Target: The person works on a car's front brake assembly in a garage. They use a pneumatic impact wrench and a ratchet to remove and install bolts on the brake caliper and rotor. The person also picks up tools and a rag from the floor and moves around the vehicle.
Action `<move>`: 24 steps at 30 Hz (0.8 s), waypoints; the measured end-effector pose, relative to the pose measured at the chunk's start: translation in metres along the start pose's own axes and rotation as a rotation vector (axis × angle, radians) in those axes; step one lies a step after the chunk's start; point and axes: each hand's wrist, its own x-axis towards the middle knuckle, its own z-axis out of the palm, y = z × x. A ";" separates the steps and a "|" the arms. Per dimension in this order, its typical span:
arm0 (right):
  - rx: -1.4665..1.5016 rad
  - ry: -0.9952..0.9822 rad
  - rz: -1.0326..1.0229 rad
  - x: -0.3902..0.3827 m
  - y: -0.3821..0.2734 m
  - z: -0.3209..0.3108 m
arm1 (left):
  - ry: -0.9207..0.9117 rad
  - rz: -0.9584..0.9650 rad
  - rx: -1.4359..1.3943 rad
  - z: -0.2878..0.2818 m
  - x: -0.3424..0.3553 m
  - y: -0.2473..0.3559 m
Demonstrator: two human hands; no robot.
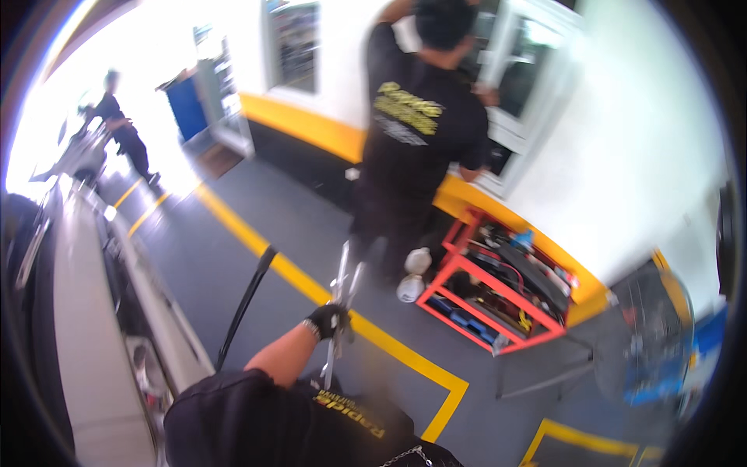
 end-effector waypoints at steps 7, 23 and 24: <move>-0.059 -0.191 -0.365 0.212 -0.157 0.083 | -0.074 0.633 0.253 -0.023 0.042 0.079; -0.157 -0.119 -0.170 0.390 -0.329 0.228 | -0.042 0.613 -0.659 -0.152 0.160 0.378; -0.139 -0.125 -0.152 0.400 -0.336 0.236 | 0.000 0.670 -0.680 -0.175 0.171 0.391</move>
